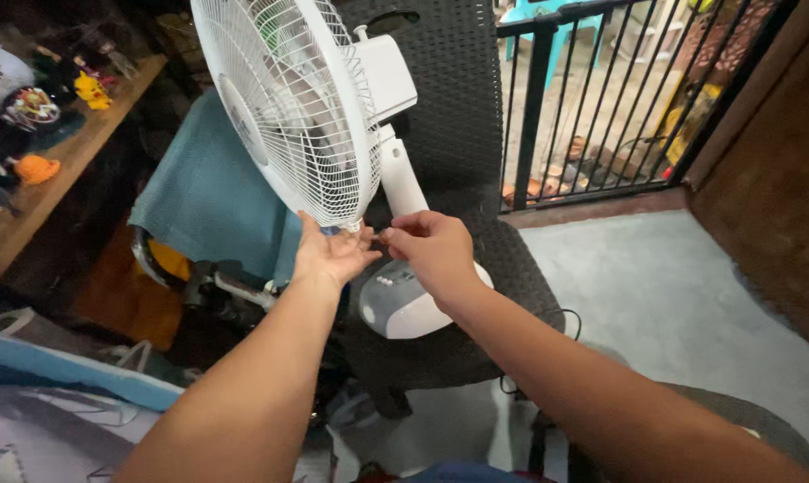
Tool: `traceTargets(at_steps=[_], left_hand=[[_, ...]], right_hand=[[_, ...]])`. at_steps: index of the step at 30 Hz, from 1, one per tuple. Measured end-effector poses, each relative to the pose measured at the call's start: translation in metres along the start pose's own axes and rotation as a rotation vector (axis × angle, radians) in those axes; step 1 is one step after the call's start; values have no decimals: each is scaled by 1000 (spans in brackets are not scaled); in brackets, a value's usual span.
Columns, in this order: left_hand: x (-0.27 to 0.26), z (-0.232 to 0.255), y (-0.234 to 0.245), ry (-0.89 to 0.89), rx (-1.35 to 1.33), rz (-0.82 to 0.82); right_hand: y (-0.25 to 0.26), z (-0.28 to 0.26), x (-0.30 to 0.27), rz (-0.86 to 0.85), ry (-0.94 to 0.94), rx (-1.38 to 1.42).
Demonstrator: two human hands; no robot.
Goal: The person disassembles a white Sun Star electric fan by removing the front grille and wiping the fan blades with a cloth. They then reattach the front grille to the fan. The task is performed on a small stool in a cluttered indoor room.
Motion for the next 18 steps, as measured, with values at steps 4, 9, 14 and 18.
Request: traceTargets(at_steps=[4,9,14,18], left_hand=[[5,0,1,-21,7,15],[6,-2,1,-21,-111,-63],[4,-3,-1,-38,-20,-28],[4,-5,1,-29,-15,-54]], right_hand=[[-8,1,-1,67,6,-134],[0,3,0,125,22,-251],[-1,10,9,93,93,-254],[-2,17,13,129,160,-369]])
Point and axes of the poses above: each hand's wrist, its own x-axis towards the middle knuckle, its own y-axis out of the back of the hand, z = x × y, the point moved 2 cm from there along x, towards the middle knuckle, and after that the axes turned 2 degrees about -y, right-handed, at the moved point
